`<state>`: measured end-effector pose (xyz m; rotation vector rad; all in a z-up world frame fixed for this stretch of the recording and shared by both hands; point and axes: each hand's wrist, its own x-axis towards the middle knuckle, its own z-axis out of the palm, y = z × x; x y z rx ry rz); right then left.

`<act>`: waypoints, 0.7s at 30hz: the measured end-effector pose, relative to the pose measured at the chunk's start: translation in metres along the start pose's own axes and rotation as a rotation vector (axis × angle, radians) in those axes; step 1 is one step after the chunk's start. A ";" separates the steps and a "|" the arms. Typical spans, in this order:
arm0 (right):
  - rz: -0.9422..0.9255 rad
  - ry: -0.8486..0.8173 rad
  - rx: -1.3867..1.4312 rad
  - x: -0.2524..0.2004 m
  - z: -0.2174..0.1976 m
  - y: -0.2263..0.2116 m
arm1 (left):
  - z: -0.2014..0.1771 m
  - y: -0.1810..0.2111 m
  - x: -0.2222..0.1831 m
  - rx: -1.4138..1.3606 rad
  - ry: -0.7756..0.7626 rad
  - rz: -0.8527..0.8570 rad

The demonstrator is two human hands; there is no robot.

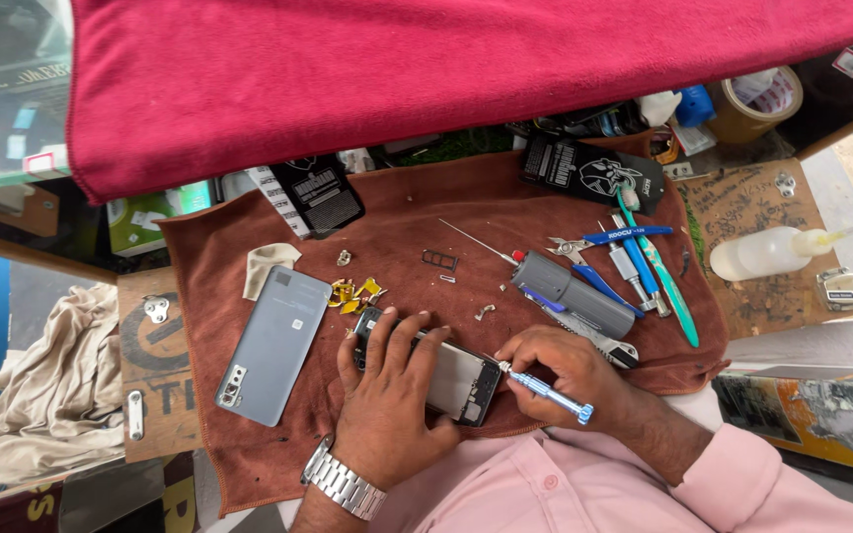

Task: The person uses a power screwdriver to remove screws from the internal frame of a disassembled smartphone. They then switch to a manual screwdriver to continue removing screws from the device's chassis. The back cover of the phone is placed on the workbench nearby.

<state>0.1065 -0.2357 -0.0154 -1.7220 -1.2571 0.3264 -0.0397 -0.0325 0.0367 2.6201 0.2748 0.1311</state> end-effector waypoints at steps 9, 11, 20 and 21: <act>-0.065 -0.082 -0.071 0.007 0.002 -0.003 | 0.039 -0.022 0.004 0.039 0.192 0.002; -0.059 -0.093 -0.076 0.006 0.002 -0.001 | 0.040 -0.023 0.004 0.027 0.177 -0.018; -0.102 -0.128 -0.039 0.004 0.004 0.010 | 0.038 -0.023 0.010 -0.051 0.210 -0.072; -0.102 -0.134 -0.031 0.004 0.004 0.012 | 0.037 -0.023 0.010 -0.049 0.196 -0.085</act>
